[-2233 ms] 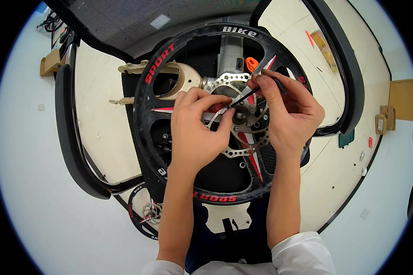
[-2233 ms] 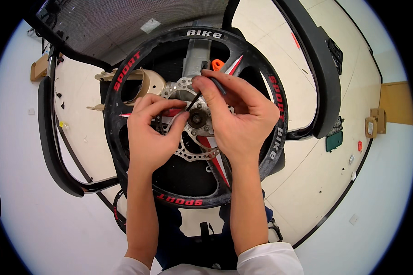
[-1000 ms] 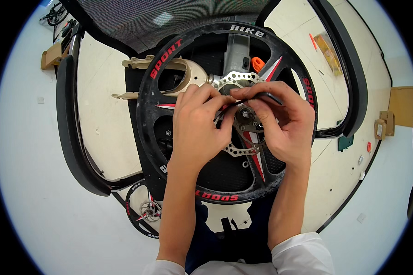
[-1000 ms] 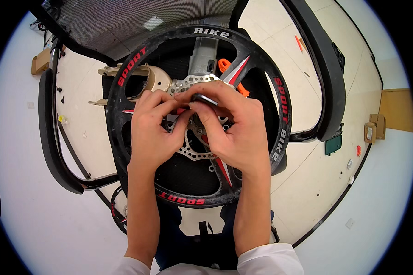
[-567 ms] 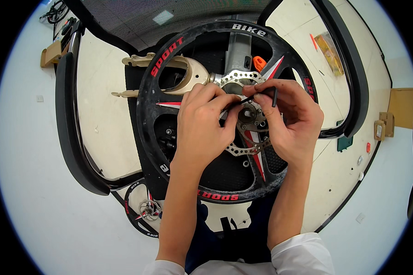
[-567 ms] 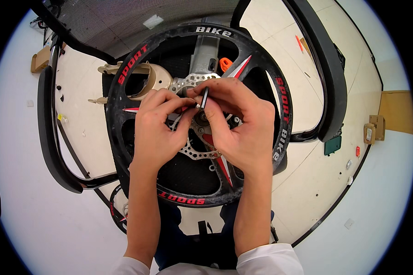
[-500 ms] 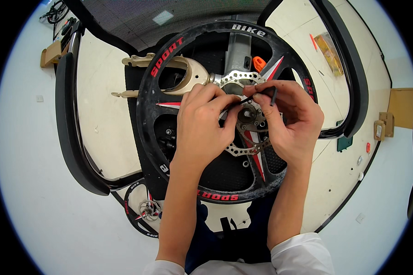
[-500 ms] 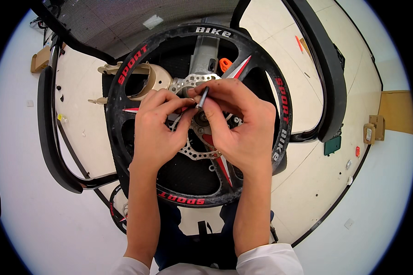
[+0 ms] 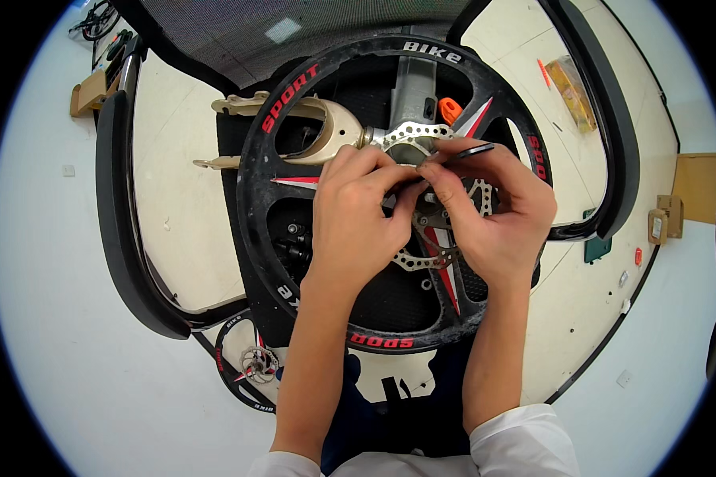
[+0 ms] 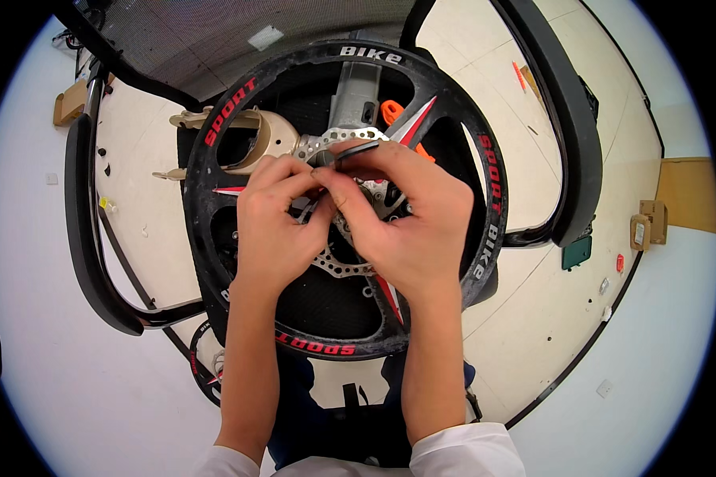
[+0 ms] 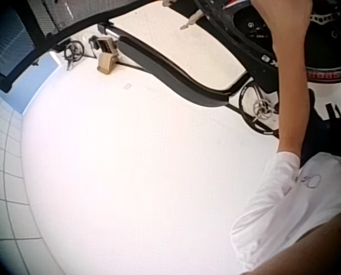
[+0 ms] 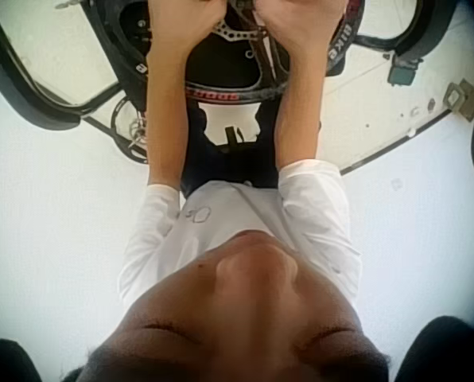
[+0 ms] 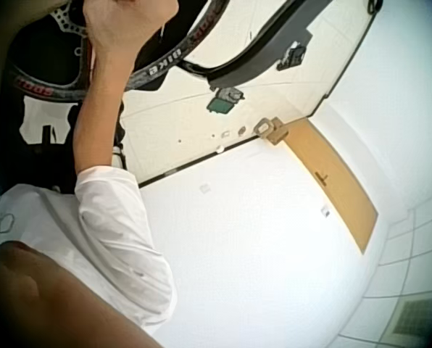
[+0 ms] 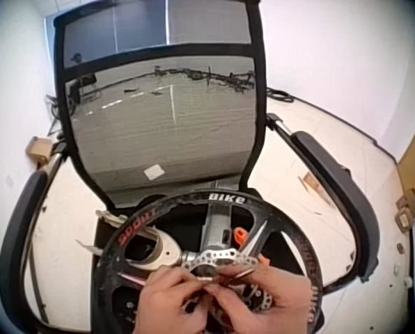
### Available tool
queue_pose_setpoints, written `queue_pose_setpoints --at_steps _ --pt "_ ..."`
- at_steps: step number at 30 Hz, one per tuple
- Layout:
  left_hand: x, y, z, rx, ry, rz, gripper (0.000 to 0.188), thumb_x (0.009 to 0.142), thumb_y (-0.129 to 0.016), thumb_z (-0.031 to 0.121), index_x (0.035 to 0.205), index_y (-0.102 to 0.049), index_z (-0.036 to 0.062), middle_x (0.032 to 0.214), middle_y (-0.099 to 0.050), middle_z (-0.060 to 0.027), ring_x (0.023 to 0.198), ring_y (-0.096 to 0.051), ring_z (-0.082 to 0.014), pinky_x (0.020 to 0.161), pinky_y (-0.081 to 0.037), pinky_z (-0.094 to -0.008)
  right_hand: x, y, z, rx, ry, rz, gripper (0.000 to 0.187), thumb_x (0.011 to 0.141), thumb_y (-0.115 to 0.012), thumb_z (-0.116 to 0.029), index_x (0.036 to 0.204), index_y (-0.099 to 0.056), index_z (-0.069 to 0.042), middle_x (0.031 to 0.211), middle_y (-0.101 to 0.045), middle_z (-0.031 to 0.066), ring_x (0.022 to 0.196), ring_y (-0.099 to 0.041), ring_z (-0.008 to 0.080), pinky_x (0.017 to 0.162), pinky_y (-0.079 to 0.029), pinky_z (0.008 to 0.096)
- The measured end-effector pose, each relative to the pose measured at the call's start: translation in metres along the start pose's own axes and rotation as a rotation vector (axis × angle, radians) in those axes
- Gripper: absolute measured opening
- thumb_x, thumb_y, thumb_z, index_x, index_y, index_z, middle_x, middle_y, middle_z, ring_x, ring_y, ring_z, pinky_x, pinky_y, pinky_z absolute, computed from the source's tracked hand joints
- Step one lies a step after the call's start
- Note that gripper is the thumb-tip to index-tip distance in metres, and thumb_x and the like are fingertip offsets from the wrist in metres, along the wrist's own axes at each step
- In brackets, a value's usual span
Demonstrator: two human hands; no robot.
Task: The person assembles a bicycle wheel by attaching the disc brake rotor to the hub using an Allen key. They position the rotor, insert bolts, and tighten them while seated on the floor.
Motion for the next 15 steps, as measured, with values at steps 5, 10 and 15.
queue_pose_setpoints --at_steps 5,10,15 --pt "0.001 0.0 0.0 0.022 -0.04 0.012 0.014 0.071 -0.075 0.0 0.084 -0.072 -0.0003 0.08 -0.063 -0.0067 0.079 -0.059 -0.0256 0.069 -0.047 -0.036 -0.001 -0.003 0.009 0.125 -0.013 -0.043 0.015 0.08 -0.075 0.001 0.095 -0.073 0.004 0.087 -0.075 0.0118 0.077 -0.074 0.0187 0.073 -0.057 0.0261" --pt "0.001 0.0 0.002 -0.016 -0.013 0.018 0.015 0.072 -0.075 0.002 0.086 -0.074 0.0005 0.08 -0.062 -0.007 0.079 -0.058 -0.0258 0.071 -0.047 -0.0366 -0.003 0.002 0.011 0.098 -0.112 -0.023 0.014 0.079 -0.075 0.001 0.093 -0.073 0.004 0.086 -0.075 0.0111 0.079 -0.074 0.0177 0.074 -0.057 0.0268" --pt "0.0 0.0 -0.002 -0.063 0.042 0.017 0.014 0.074 -0.076 0.006 0.088 -0.076 0.002 0.079 -0.062 -0.0074 0.081 -0.058 -0.0261 0.076 -0.047 -0.0379 -0.001 0.0 0.013 0.104 -0.106 -0.043 0.015 0.078 -0.077 0.001 0.092 -0.073 0.003 0.086 -0.074 0.0102 0.083 -0.073 0.0157 0.076 -0.057 0.0268"
Point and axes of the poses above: each hand's wrist, its own x-axis towards the middle knuckle, its own y-axis out of the back of the hand, z = x × y, the point moved 5 cm from there along x, towards the middle knuckle
